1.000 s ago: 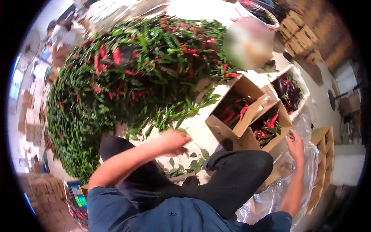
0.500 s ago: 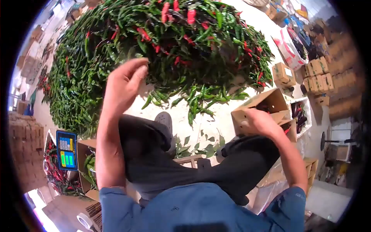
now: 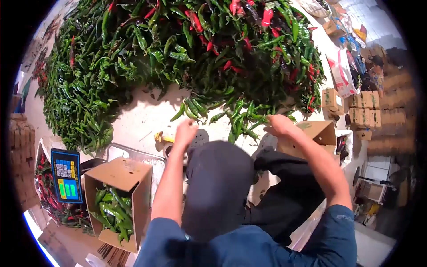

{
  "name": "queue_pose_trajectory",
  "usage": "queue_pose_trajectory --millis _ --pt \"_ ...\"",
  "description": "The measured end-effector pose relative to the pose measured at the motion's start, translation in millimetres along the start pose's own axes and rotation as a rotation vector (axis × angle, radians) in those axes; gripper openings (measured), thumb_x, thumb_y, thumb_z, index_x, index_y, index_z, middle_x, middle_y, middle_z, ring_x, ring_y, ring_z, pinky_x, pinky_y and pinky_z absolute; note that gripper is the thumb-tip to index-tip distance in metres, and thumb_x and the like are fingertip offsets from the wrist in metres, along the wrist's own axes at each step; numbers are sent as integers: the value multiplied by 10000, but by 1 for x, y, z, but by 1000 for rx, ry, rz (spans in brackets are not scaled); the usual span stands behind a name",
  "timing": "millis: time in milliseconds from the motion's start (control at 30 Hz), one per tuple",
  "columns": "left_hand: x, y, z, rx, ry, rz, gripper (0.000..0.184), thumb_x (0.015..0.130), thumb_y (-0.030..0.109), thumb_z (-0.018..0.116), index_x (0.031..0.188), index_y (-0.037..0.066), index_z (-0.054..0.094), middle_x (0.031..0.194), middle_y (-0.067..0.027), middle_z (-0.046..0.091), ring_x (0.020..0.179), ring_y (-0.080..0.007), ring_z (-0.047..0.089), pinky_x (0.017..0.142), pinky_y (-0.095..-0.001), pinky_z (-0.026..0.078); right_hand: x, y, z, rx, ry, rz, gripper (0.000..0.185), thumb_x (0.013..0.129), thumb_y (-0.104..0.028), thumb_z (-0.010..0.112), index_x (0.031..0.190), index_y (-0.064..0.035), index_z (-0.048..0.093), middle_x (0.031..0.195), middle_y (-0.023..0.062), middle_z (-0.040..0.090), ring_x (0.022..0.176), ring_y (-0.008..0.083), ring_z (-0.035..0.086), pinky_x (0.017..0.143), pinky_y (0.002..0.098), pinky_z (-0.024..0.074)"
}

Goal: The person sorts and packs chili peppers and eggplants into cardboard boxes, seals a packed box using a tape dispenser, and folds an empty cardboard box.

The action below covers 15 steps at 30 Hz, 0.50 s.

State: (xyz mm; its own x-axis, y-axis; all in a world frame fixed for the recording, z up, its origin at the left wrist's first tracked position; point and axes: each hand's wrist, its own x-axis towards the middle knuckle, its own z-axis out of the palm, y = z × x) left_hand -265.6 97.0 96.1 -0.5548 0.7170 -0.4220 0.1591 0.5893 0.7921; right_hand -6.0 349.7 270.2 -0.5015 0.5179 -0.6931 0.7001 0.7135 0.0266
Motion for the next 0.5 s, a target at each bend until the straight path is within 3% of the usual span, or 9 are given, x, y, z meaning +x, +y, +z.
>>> queue_pose_trajectory --millis 67,100,200,267,333,367,400,467,500 --pt "-22 -14 32 84 -118 28 444 851 232 676 1209 -29 647 1190 -242 668 1129 -375 635 994 -430 490 62 11 30 180 162 6 396 857 -307 655 1136 -27 676 1006 239 706 969 415 662 875 481 531" --pt "-34 -12 40 59 -165 32 421 859 235 671 1198 -14 656 1183 -244 665 1135 -382 624 998 -433 483 99 18 44 268 150 -13 292 864 -306 651 938 -28 698 1009 232 701 995 413 659 894 476 528" --pt "-39 -36 61 -19 -369 -64 366 839 222 677 1135 6 682 1143 -234 672 1074 -375 644 947 -433 503 195 31 88 626 326 151 343 828 -242 668 1073 -9 725 1088 227 709 1022 371 688 907 435 539" --pt "-37 -27 64 -20 -234 -76 348 821 213 685 1097 1 691 1094 -224 680 1042 -378 648 918 -439 510 248 29 108 788 488 252 372 798 -236 737 1021 62 720 972 181 746 880 261 716 816 382 550" --pt "-37 -40 73 30 -141 83 298 796 196 687 1023 4 708 999 -214 682 998 -385 649 886 -455 512 317 45 152 971 422 367 333 804 -266 758 933 40 730 725 111 667 635 189 571 632 423 502" --pt "-34 -55 84 64 -103 164 283 786 190 692 1004 10 713 972 -213 678 980 -392 644 879 -469 506 324 42 149 774 486 441 366 761 -285 814 912 38 729 738 106 675 637 198 586 637 422 507" --pt "-35 -46 83 70 -96 148 292 773 211 704 986 11 713 968 -211 678 973 -401 639 879 -481 501 309 24 119 958 388 664 434 736 -336 842 902 49 730 839 132 720 697 222 619 702 410 523" --pt "-34 -63 98 139 -54 237 283 774 260 680 933 27 712 962 -207 677 961 -404 635 867 -500 498 294 6 111 1049 472 609 491 762 -404 816 869 67 729 923 168 741 794 268 635 747 441 495" --pt "-34 -58 97 172 -85 197 267 774 247 664 918 28 715 961 -206 680 967 -405 633 867 -504 499 323 24 130 979 422 604 428 759 -339 821 879 62 734 912 151 745 777 278 635 742 455 495"
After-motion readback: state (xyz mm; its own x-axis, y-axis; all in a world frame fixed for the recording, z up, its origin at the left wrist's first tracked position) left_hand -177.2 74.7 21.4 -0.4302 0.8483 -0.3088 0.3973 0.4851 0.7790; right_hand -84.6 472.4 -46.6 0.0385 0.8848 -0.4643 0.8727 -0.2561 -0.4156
